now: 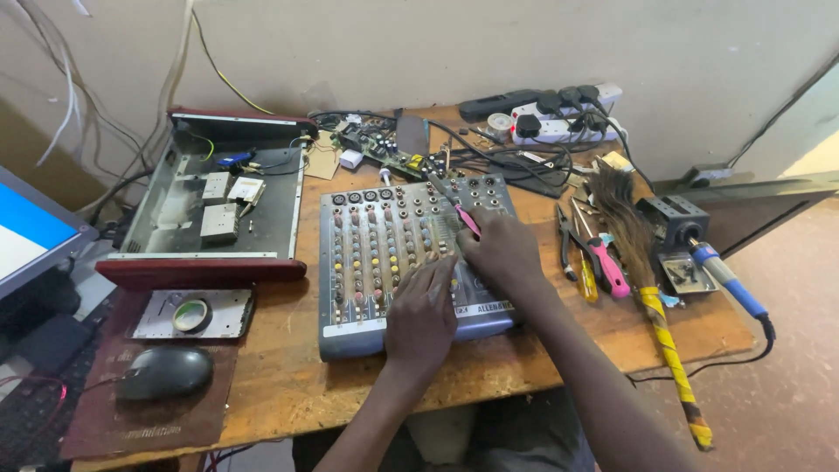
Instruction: The person removes a circuit board from an Allen & Heath ZED-12.4 audio mixer, flips the unit, and uses a screwdriver to adjust screws on the front panel. The person then tests the mixer by turning knobs and moving faders.
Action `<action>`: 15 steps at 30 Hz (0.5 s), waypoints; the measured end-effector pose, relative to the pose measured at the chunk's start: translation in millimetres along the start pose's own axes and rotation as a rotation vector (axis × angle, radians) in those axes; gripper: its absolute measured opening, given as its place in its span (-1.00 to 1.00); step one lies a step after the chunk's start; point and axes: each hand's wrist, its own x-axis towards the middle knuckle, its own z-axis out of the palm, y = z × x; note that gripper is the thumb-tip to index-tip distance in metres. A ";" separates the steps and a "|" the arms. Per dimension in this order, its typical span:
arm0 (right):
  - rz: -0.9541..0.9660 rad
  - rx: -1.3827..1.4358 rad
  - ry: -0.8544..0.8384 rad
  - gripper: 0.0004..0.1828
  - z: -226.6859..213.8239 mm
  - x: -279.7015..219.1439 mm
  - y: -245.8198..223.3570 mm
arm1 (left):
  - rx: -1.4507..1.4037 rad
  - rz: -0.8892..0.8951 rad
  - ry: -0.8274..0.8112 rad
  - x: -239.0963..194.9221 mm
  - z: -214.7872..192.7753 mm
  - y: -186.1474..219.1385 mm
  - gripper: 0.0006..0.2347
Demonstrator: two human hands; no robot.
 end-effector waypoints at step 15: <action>0.098 -0.018 -0.243 -0.43 -52.2 -68.6 -32.0 | -0.040 0.004 0.020 2.1 -5.3 4.1 -0.68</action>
